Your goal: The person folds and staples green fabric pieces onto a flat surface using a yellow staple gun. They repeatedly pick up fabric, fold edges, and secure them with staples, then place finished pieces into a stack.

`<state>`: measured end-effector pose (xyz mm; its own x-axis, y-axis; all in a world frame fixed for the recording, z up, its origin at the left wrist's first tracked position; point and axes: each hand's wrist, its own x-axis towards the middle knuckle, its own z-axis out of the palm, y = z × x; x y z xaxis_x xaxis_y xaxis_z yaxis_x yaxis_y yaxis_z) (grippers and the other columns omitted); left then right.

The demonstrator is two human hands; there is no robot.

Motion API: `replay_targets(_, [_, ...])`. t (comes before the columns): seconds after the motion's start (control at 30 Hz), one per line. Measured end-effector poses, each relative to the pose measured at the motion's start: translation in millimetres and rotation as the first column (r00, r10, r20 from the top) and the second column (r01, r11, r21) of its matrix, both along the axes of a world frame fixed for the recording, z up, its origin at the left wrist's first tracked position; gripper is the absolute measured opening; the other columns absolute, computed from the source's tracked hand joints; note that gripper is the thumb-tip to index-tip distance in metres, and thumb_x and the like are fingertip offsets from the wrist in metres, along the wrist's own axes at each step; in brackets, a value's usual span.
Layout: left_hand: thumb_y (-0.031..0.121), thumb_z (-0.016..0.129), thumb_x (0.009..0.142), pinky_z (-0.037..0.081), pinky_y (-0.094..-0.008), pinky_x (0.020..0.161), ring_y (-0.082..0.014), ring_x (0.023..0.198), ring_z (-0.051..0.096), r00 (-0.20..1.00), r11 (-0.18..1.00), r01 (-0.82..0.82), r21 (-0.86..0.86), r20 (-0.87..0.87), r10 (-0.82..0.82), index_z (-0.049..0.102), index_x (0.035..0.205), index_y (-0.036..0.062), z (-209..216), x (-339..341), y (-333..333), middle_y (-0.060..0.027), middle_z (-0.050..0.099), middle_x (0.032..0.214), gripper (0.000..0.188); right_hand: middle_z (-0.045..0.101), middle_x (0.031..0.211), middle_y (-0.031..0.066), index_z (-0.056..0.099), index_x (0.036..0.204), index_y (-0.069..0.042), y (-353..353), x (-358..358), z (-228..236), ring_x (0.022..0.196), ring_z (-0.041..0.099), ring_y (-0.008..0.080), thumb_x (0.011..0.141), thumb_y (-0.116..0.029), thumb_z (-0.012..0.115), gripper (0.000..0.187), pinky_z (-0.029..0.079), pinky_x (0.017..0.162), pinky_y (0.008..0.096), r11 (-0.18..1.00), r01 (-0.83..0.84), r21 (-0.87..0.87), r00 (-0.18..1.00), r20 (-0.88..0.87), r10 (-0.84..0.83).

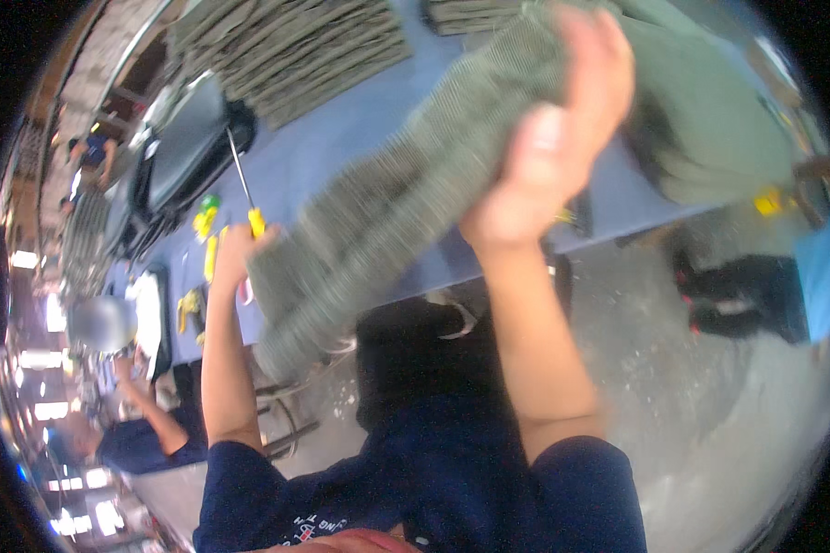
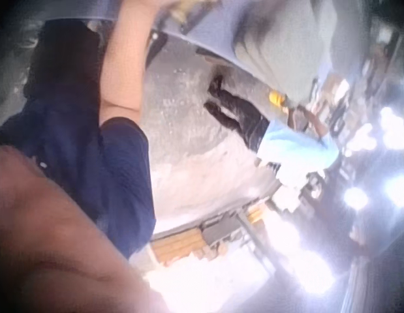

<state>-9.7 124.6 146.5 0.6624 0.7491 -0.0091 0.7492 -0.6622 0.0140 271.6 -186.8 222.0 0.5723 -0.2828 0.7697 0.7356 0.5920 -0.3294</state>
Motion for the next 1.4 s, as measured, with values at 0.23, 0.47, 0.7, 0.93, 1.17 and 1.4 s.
replay_targets(0.23, [0.036, 0.089, 0.079, 0.041, -0.0491, 0.119, -0.0440, 0.148, 0.047, 0.907, 0.862, 0.411, -0.296, 0.223, -0.356, 0.042, 0.159, -0.0007, -54, 12, -69, -0.0281, 0.051, 0.158, 0.100, 0.026, 0.177, 0.0096, 0.013, 0.173, -0.004, -77, -12, -63, 0.155, 0.038, 0.0263, 0.113, -0.031, 0.034, 0.069, 0.031, 0.128, 0.0421, 0.973, -0.200, 0.114, 0.868, -0.440, 0.230])
replay_targets(0.47, [0.022, 0.088, 0.076, 0.032, -0.0563, 0.126, -0.0462, 0.153, 0.044, 0.580, 0.671, 0.729, -0.134, 0.641, -0.503, 0.052, 0.154, 0.0016, 35, 37, -265, -0.0267, 0.049, 0.162, 0.087, 0.026, 0.176, 0.0080, 0.007, 0.174, -0.009, -88, -20, -45, 0.153, 0.039, 0.0226, 0.112, -0.029, 0.033, 0.070, 0.033, 0.126, 0.0382, 0.899, -0.355, 0.258, 0.749, -0.497, 0.438])
replay_targets(0.7, [0.022, 0.082, 0.084, 0.041, -0.0548, 0.121, -0.0436, 0.141, 0.060, 0.619, 0.725, 0.609, -0.321, 0.764, -0.182, 0.066, 0.137, -0.0008, 3, 41, -243, -0.0271, 0.066, 0.145, 0.060, 0.056, 0.155, 0.0089, 0.037, 0.166, -0.006, -86, 28, -29, 0.136, 0.057, 0.0236, 0.116, -0.045, 0.034, 0.064, 0.045, 0.117, 0.0409, 0.853, -0.440, 0.281, 0.657, -0.547, 0.519])
replay_targets(0.93, [0.015, 0.078, 0.088, 0.045, -0.0460, 0.119, -0.0379, 0.137, 0.062, 0.461, 0.633, 0.731, -0.256, 0.869, -0.180, 0.070, 0.130, -0.0020, -4, 15, -175, -0.0234, 0.068, 0.143, 0.046, 0.065, 0.140, 0.0106, 0.049, 0.154, -0.007, -95, 65, -42, 0.129, 0.061, 0.0312, 0.115, -0.043, 0.042, 0.053, 0.049, 0.111, 0.0489, 0.819, -0.528, 0.226, 0.622, -0.554, 0.554])
replay_targets(1.17, [0.013, 0.072, 0.093, 0.049, -0.0412, 0.115, -0.0333, 0.135, 0.064, 0.544, 0.665, 0.657, -0.355, 0.834, -0.092, 0.071, 0.128, -0.0035, 3, 19, -178, -0.0209, 0.068, 0.144, 0.039, 0.067, 0.139, 0.0083, 0.060, 0.147, -0.009, -78, 49, -55, 0.129, 0.062, 0.0281, 0.115, -0.048, 0.042, 0.053, 0.047, 0.113, 0.0475, 0.841, -0.478, 0.254, 0.637, -0.559, 0.531])
replay_targets(1.4, [0.019, 0.071, 0.095, 0.049, -0.0422, 0.116, -0.0347, 0.135, 0.064, 0.505, 0.677, 0.700, -0.229, 0.829, -0.241, 0.072, 0.127, -0.0034, 5, 15, -186, -0.0201, 0.069, 0.142, 0.040, 0.052, 0.158, 0.0103, 0.044, 0.159, -0.008, -83, 0, -60, 0.144, 0.049, 0.0276, 0.113, -0.057, 0.044, 0.067, 0.038, 0.123, 0.0472, 0.837, -0.516, 0.182, 0.601, -0.619, 0.505])
